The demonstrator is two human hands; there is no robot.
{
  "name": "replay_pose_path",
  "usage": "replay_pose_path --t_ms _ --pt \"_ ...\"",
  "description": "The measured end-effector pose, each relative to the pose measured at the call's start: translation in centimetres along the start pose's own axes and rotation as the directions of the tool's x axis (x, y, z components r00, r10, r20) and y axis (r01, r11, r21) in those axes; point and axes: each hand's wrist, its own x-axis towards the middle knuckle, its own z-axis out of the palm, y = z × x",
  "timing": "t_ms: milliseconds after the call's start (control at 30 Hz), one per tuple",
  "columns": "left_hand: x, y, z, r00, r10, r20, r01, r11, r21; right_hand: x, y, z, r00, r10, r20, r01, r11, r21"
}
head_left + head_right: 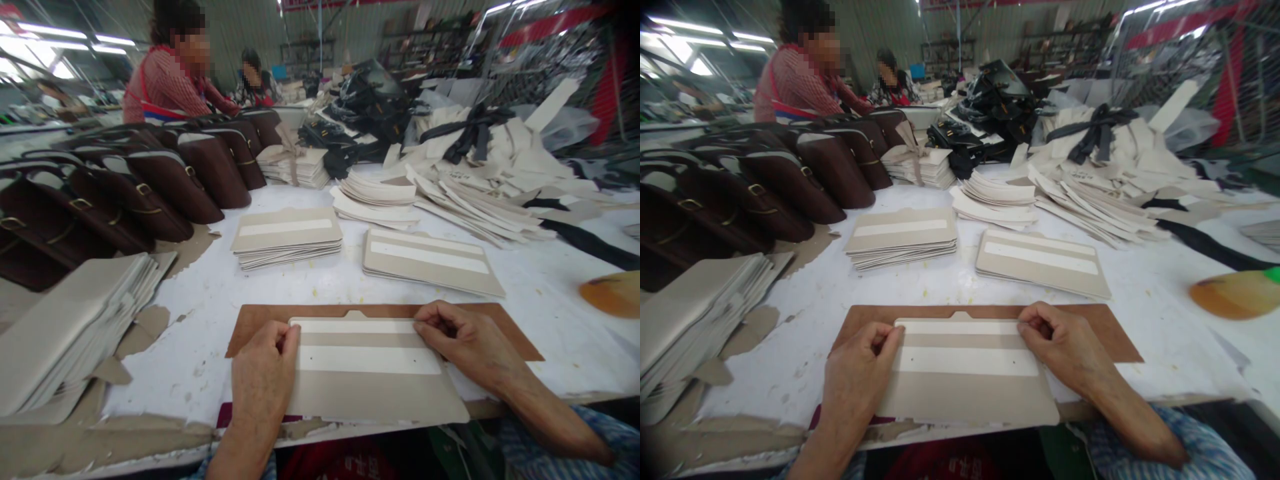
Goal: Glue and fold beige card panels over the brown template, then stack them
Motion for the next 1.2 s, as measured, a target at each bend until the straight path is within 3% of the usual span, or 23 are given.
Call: replay_pose_path --t_ms 333,500,700,1200 --pt "-0.2 0.3 0.0 0.999 -0.027 -0.024 0.027 1.0 -0.009 -0.1 0.1 0.0 1.0 0.013 0.006 -0.013 1.0 -0.028" --pt "-0.2 0.1 0.2 0.997 0.061 -0.053 -0.061 0.998 0.006 0.0 -0.1 0.0 1.0 0.012 0.011 -0.012 1.0 -0.016" --pt "0.2 -1.5 0.4 0.963 0.25 -0.098 -0.245 0.968 0.061 0.0 -0.4 0.0 1.0 0.026 0.004 -0.027 0.998 0.057" --pt "0.6 -2.6 0.9 0.972 0.234 -0.034 -0.233 0.972 0.024 0.3 -1.3 0.1 0.998 0.063 -0.009 -0.062 0.995 0.079"
